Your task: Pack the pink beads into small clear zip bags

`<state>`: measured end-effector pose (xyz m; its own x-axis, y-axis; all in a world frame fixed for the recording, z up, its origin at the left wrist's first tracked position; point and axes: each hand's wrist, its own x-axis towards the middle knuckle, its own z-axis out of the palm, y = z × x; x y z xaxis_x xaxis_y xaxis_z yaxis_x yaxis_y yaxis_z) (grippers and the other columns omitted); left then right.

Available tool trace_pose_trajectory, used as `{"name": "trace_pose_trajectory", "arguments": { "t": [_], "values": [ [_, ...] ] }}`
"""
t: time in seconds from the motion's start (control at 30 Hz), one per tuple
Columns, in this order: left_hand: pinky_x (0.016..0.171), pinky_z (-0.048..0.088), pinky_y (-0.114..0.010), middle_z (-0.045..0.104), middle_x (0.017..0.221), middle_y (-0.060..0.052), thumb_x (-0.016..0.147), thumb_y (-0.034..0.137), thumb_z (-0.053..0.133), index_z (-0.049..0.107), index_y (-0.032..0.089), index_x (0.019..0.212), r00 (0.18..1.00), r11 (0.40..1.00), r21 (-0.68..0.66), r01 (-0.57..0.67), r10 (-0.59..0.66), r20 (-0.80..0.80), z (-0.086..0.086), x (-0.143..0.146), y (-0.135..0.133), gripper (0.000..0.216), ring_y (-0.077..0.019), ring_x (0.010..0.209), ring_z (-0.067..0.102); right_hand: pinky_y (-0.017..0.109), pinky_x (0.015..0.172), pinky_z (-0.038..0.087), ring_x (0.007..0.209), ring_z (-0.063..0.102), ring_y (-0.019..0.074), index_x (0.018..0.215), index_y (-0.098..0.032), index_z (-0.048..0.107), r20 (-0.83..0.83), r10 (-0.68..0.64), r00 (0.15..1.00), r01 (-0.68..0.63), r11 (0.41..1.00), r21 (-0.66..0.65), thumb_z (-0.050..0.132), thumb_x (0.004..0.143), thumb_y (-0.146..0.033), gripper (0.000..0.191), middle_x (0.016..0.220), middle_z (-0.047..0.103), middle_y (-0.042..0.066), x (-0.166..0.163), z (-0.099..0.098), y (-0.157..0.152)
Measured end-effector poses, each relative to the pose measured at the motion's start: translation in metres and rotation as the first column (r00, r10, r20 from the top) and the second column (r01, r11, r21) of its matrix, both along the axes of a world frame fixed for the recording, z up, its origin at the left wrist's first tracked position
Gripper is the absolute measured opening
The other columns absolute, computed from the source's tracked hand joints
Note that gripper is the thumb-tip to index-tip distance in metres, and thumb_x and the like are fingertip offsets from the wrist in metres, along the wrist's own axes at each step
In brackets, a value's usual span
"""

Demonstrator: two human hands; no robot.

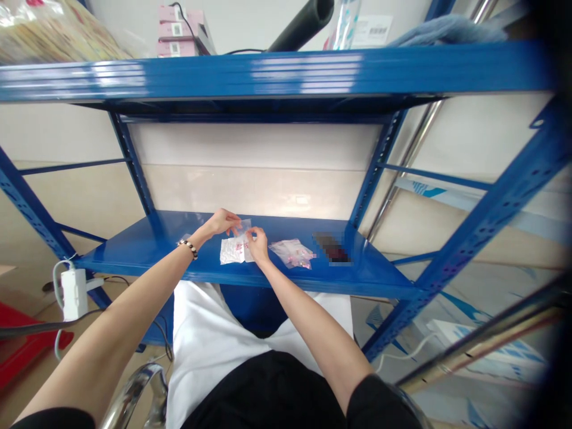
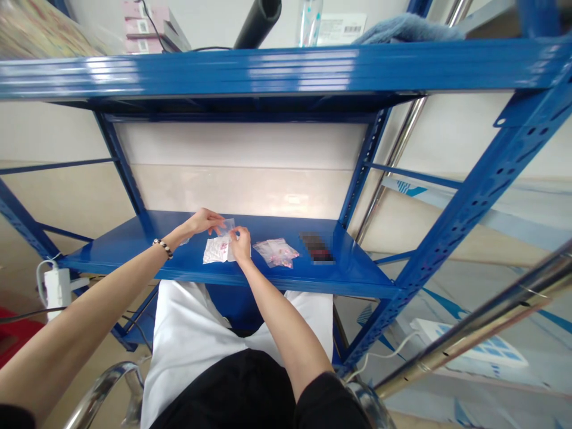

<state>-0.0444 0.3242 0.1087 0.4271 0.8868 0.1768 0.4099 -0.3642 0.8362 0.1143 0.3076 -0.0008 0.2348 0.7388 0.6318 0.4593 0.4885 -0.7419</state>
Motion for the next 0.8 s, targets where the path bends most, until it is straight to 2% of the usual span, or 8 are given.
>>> {"name": "trace_pose_trajectory", "arguments": {
  "t": [0.13, 0.33, 0.6, 0.8],
  "values": [
    [0.045, 0.045, -0.02, 0.074, 0.095, -0.018, 0.078, 0.034, 0.071, 0.07, 0.005, 0.099, 0.998, 0.998, 0.029, -0.064, 0.063, 0.026, -0.001, -0.009, 0.004, 0.036, -0.0186, 0.065, 0.07, 0.032, 0.089, 0.043, 0.094, 0.058, 0.0213, 0.083, -0.019, 0.063, -0.021, 0.007, 1.0, -0.007, 1.0, 0.001, 0.053, 0.085, -0.027, 0.013, 0.092, 0.063, 0.005, 0.001, -0.001, 0.002],
    [0.043, 0.041, -0.019, 0.074, 0.095, -0.015, 0.081, 0.036, 0.065, 0.071, 0.008, 0.094, 0.988, 0.983, 0.104, -0.154, 0.155, 0.002, -0.008, -0.013, -0.007, 0.031, -0.0164, 0.063, 0.069, 0.03, 0.087, 0.043, 0.093, 0.059, 0.021, 0.082, -0.019, 0.064, -0.039, 0.004, 0.999, -0.004, 1.0, -0.006, 0.054, 0.084, -0.027, 0.013, 0.091, 0.064, 0.005, 0.002, -0.002, 0.006],
    [0.058, 0.047, -0.02, 0.075, 0.081, -0.006, 0.081, 0.03, 0.059, 0.075, 0.015, 0.083, 0.958, 0.93, 0.295, -0.221, 0.263, -0.112, -0.011, -0.007, -0.007, 0.022, -0.0129, 0.056, 0.066, 0.03, 0.089, 0.043, 0.096, 0.061, 0.0205, 0.087, -0.018, 0.068, -0.033, 0.056, 0.998, -0.056, 0.998, -0.001, 0.052, 0.088, -0.028, 0.019, 0.095, 0.068, 0.006, 0.003, -0.002, 0.007],
    [0.059, 0.045, -0.02, 0.074, 0.075, -0.004, 0.082, 0.035, 0.056, 0.075, 0.017, 0.079, 0.94, 0.894, 0.377, -0.244, 0.314, -0.136, -0.011, -0.005, -0.011, 0.026, -0.0127, 0.054, 0.063, 0.029, 0.091, 0.044, 0.099, 0.063, 0.0201, 0.096, -0.018, 0.072, -0.051, 0.097, 0.994, -0.097, 0.995, -0.005, 0.049, 0.093, -0.034, 0.028, 0.101, 0.07, 0.009, 0.002, -0.001, 0.007]
  ]
}}
